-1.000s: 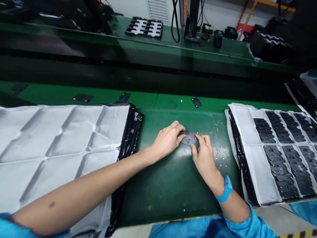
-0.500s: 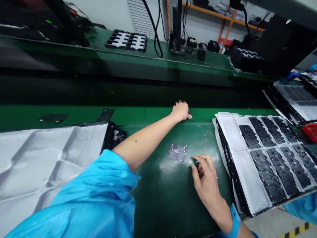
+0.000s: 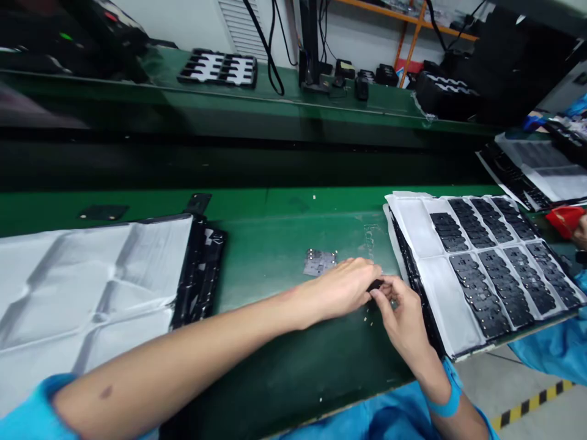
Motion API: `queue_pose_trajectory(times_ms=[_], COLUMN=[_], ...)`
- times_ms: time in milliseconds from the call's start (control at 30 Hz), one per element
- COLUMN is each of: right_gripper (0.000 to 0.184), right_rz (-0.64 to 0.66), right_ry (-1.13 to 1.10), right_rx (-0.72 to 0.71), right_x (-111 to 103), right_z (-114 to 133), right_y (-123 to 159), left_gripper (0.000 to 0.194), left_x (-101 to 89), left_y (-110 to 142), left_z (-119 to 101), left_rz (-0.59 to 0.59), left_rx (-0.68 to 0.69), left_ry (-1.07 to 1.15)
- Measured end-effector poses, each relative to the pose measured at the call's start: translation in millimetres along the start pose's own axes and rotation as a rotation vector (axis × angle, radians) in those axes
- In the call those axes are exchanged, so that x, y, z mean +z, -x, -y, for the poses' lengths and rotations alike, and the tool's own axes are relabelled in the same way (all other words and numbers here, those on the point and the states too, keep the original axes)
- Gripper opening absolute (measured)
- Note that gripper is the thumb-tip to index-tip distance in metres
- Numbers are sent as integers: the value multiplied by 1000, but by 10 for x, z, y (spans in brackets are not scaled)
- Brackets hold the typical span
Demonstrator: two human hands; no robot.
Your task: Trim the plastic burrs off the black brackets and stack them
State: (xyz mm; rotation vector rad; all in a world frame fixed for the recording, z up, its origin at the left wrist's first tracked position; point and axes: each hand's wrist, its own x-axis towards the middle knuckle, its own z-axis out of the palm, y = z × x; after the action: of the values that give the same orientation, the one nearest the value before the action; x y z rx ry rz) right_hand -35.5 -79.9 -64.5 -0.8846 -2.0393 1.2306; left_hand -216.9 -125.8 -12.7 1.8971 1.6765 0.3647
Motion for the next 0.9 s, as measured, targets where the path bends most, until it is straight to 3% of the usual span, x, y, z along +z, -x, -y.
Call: queue_pose_trajectory(times_ms=[100,267,367,467,600,900], right_gripper=[17,34,33,31,26,27], right_rz=[4,111,160,210,231,173], right_ry=[-218,-524,-522,-462,-427,-463], right_rx=[132,332,343,274,203,126], right_x=[-5,-4,-81,-193,-256,-169], right_z=[-18,10,51,80,73,27], right_y=[106,284,321,298,275,282], left_gripper=[12,24,29,23,18,17], left_x=[190,612,753,771,752,767], left_y=[203,531,635,661,647,612], left_z=[-92,-276,-381,-420,-420,-430], left_rz=[-135,-359,-478,-558,-615,-691], left_rx=[-94,-210,-204,-174,-111,-32], left_ry=[202,866,731,550,503,483])
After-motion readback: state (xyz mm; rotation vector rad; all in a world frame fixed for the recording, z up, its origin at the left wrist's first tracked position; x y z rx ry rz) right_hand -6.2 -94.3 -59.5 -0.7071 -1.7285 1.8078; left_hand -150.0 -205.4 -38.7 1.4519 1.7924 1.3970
